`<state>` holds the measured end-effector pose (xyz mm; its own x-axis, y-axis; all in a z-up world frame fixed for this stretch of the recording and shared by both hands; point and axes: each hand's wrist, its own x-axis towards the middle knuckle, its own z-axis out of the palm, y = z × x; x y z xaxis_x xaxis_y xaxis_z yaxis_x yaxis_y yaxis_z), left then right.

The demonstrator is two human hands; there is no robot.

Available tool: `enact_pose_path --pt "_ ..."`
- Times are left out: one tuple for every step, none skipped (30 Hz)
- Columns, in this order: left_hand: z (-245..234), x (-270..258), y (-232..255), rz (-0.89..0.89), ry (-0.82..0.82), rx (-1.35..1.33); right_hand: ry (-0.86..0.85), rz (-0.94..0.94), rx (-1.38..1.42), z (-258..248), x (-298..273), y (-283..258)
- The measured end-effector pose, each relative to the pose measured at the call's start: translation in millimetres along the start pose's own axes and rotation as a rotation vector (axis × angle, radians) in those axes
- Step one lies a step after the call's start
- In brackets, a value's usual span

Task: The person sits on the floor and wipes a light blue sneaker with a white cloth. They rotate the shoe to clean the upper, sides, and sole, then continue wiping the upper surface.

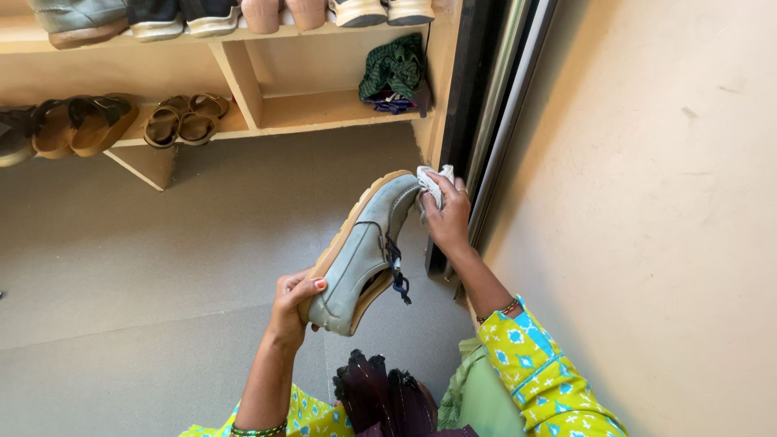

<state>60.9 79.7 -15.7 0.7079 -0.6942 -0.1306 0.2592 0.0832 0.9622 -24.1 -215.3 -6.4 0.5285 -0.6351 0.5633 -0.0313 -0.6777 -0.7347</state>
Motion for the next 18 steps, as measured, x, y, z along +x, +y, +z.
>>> enact_pose_path --pt "-3 -2 2 -0.006 -0.024 -0.041 -0.005 0.034 0.046 -2 -1 1" --pt "-4 -4 2 -0.012 -0.048 -0.083 -0.010 0.067 0.092 -3 -3 0" --pt "-5 -4 2 -0.026 -0.040 -0.076 0.019 0.012 0.070 -3 -6 -3" --pt "-5 -6 1 -0.039 -0.031 -0.070 0.048 -0.042 0.048 0 -11 -8" --pt "-6 -6 1 -0.050 -0.021 -0.064 0.075 -0.100 0.027 2 -14 -16" --pt "-7 -5 2 -0.049 -0.029 -0.084 0.070 -0.117 0.039 3 -16 -23" --pt "-7 -6 0 -0.052 -0.036 -0.104 0.063 -0.129 0.049 3 -19 -31" --pt "-8 -5 -1 -0.055 -0.043 -0.124 0.056 -0.142 0.059 5 -21 -39" --pt "-8 -4 -2 -0.053 -0.028 -0.111 -0.040 -0.049 0.065 6 -23 -48" --pt "-7 -2 -3 -0.052 -0.013 -0.099 -0.138 0.042 0.070 8 -24 -56" --pt "-6 -1 -5 -0.052 0.002 -0.088 -0.238 0.135 0.074 7 -27 -62" --pt "-5 0 -8 -0.068 0.015 -0.109 -0.249 -0.013 0.113 6 -29 -66" --pt "-4 0 -10 -0.084 0.029 -0.130 -0.263 -0.162 0.153 5 -30 -68" --pt "-4 2 -11 -0.100 0.044 -0.152 -0.278 -0.311 0.193 5 -31 -69" --pt "-6 2 -12 -0.108 0.044 -0.179 -0.309 -0.302 0.204 5 -32 -68" --pt "-7 3 -13 -0.116 0.045 -0.205 -0.341 -0.292 0.216 5 -32 -66" --pt "-7 4 -15 -0.126 0.042 -0.230 -0.369 -0.280 0.226 5 -30 -61" --pt "-7 5 -16 -0.157 0.058 -0.254 -0.345 -0.286 0.191 7 -27 -57"
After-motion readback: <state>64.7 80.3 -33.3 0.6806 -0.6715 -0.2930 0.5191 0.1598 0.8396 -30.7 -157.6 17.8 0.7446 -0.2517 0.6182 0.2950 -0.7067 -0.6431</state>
